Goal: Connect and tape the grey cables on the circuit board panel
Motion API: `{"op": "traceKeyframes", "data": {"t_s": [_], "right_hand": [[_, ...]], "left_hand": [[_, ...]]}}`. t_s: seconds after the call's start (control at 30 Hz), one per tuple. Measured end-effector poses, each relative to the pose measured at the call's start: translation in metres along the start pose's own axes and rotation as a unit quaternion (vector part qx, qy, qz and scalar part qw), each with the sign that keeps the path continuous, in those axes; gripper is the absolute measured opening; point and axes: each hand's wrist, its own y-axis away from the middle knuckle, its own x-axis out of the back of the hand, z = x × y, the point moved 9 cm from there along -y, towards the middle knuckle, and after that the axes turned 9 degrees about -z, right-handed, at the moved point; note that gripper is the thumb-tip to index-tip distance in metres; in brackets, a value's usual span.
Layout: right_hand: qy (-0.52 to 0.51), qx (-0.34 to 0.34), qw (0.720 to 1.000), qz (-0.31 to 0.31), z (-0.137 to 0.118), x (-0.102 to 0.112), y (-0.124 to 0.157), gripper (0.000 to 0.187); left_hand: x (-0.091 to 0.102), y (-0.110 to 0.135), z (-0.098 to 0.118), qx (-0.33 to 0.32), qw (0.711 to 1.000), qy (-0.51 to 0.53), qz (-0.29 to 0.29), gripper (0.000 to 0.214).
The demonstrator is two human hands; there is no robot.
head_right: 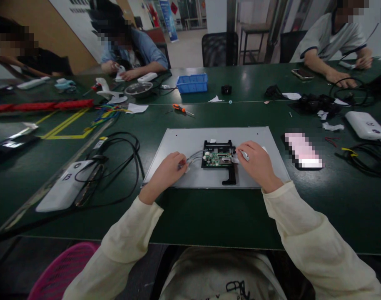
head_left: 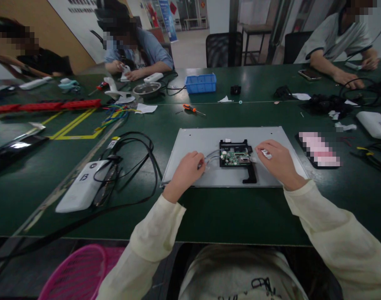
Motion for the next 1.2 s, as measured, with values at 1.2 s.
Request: {"op": "traceKeyframes", "data": {"t_s": [1.2], "right_hand": [[-0.019,0.026,0.999,0.041,0.000,0.004,0.004,0.013]], "left_hand": [[0.050,0.035,-0.012,0.041,0.951,0.093,0.292,0.011]]}}
